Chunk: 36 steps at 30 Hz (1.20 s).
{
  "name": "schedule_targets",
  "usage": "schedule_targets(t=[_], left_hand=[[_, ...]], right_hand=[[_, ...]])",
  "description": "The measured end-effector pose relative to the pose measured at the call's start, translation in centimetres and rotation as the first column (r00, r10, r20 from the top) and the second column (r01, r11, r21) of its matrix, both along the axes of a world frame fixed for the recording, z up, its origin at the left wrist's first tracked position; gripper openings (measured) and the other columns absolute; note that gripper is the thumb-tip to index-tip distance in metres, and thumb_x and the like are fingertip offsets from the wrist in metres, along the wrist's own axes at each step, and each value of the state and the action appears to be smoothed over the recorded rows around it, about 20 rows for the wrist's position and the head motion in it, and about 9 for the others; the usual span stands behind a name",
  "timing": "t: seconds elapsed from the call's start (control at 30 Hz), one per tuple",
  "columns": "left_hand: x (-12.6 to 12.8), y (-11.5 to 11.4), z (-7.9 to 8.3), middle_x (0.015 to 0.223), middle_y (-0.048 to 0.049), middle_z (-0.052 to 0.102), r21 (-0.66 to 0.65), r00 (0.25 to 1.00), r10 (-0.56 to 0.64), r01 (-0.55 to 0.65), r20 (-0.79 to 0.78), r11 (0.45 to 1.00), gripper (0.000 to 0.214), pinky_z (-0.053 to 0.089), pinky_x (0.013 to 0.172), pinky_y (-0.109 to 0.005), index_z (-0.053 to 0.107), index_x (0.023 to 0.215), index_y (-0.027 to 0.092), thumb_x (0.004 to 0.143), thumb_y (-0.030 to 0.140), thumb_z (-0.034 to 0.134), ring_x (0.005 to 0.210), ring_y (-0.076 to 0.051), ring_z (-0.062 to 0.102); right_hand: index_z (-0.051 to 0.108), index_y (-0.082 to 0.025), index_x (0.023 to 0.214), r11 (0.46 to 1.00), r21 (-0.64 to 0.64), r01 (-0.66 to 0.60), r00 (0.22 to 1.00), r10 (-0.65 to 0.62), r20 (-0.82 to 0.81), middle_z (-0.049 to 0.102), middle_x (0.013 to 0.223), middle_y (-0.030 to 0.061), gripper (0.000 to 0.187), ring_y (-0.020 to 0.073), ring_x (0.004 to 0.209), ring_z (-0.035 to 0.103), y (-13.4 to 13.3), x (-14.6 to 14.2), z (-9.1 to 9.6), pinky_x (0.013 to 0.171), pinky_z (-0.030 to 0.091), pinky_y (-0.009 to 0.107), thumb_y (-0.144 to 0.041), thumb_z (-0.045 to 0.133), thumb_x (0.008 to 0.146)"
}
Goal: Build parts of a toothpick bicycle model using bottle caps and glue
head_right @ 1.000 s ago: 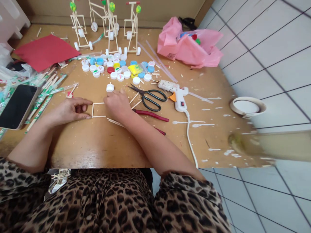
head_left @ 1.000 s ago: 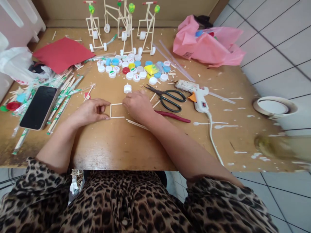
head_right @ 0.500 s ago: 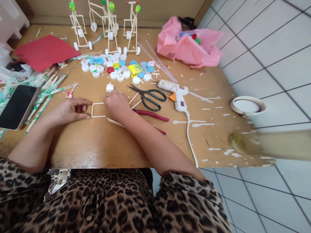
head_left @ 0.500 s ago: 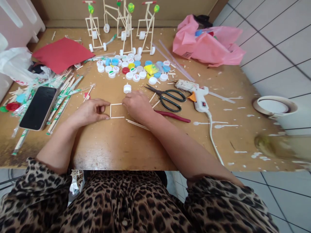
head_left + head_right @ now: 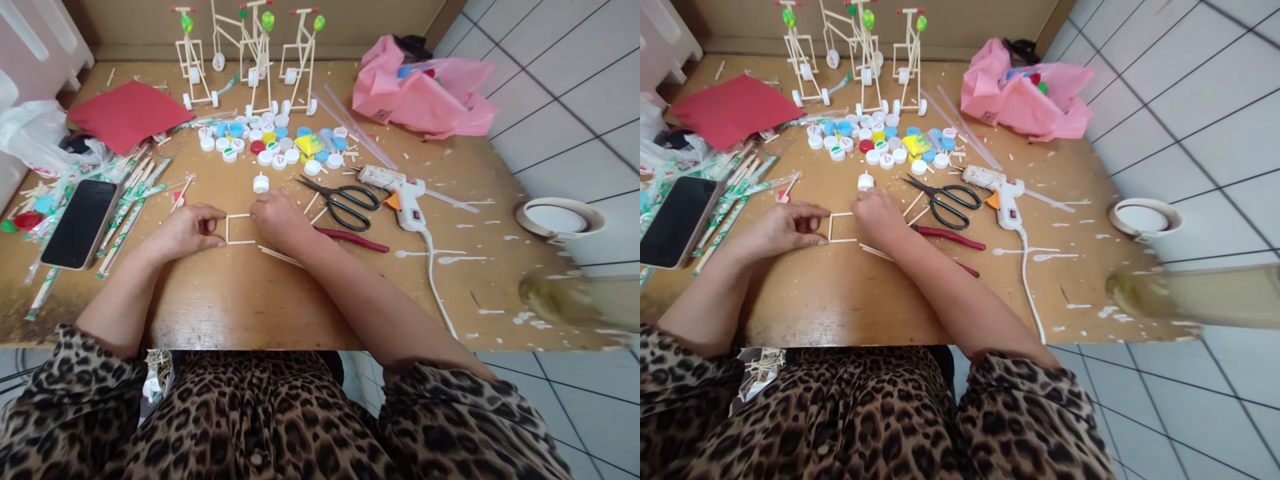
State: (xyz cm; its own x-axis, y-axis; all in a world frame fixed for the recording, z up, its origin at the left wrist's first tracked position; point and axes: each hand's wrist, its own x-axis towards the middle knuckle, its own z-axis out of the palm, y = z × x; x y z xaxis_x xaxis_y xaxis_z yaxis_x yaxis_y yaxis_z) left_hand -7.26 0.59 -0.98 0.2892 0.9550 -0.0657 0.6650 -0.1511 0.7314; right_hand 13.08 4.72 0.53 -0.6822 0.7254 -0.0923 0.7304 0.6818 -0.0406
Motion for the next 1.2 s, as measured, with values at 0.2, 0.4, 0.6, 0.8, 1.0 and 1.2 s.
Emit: schedule_targets(t=[0.2,0.4,0.6,0.8,1.0,1.2], left_hand=[[-0.05,-0.02,0.07,0.073,-0.0001,0.063,0.002,1.000,0.006,-0.006,-0.009,1.000,0.044,0.044,0.063,-0.027,0.073,0.103,0.012,0.064,0.032,0.077,0.060,-0.011,0.051],[-0.13,0.03,-0.06,0.074,-0.0003,0.065,0.001,1.000,-0.004,0.004,-0.006,1.000,0.045,0.045,0.063,-0.026,0.073,0.104,0.014,0.065,0.035,0.077,0.061,-0.012,0.052],[-0.16,0.00,0.03,0.074,-0.0004,0.065,0.010,1.000,-0.010,0.010,-0.009,1.000,0.043,0.045,0.063,-0.026,0.073,0.102,0.015,0.064,0.036,0.077,0.061,-0.012,0.052],[-0.06,-0.07,0.11,0.073,-0.0006,0.064,0.004,1.000,-0.003,0.003,-0.005,1.000,0.045,0.044,0.063,-0.027,0.073,0.103,0.013,0.065,0.035,0.077,0.061,-0.012,0.052],[0.07,-0.09,0.12,0.072,0.0000,0.063,0.002,1.000,0.002,-0.002,0.008,1.000,0.044,0.043,0.061,-0.026,0.073,0.102,0.014,0.064,0.035,0.076,0.060,-0.012,0.050],[0.01,0.02,0.10,0.071,0.0002,0.063,0.006,1.000,-0.007,0.007,0.014,1.000,0.042,0.043,0.061,-0.026,0.074,0.100,0.015,0.064,0.036,0.076,0.060,-0.012,0.050]], right_hand=[[0.072,-0.007,0.109,0.999,-0.034,0.002,1.000,-0.002,0.016,0.069,0.097,0.0187,0.035,0.0253,0.092,0.056,0.14,-0.07,0.25,0.076,0.032,0.035,-0.009,0.041,0.093],[0.072,-0.007,0.109,0.999,-0.033,-0.015,1.000,0.014,-0.006,0.069,0.099,0.0185,0.036,0.0267,0.098,0.055,-0.11,-0.20,0.16,0.077,0.031,0.035,-0.009,0.040,0.093],[0.073,-0.008,0.105,0.999,-0.031,-0.017,0.999,0.016,-0.030,0.069,0.099,0.0181,0.037,0.0258,0.096,0.056,-0.14,-0.20,-0.06,0.077,0.033,0.035,-0.008,0.038,0.093],[0.074,-0.008,0.101,1.000,-0.018,-0.018,0.999,0.017,-0.045,0.069,0.097,0.0178,0.035,0.0244,0.093,0.056,-0.09,-0.13,-0.10,0.076,0.034,0.034,-0.008,0.040,0.092],[0.072,-0.006,0.106,0.999,-0.024,-0.030,1.000,0.029,-0.011,0.069,0.098,0.0190,0.034,0.0254,0.095,0.056,-0.06,-0.23,-0.02,0.076,0.035,0.034,-0.007,0.041,0.092],[0.072,-0.007,0.107,0.999,-0.010,-0.035,0.999,0.035,-0.004,0.069,0.099,0.0187,0.034,0.0253,0.096,0.056,-0.24,-0.31,0.17,0.074,0.034,0.033,-0.005,0.042,0.091]])
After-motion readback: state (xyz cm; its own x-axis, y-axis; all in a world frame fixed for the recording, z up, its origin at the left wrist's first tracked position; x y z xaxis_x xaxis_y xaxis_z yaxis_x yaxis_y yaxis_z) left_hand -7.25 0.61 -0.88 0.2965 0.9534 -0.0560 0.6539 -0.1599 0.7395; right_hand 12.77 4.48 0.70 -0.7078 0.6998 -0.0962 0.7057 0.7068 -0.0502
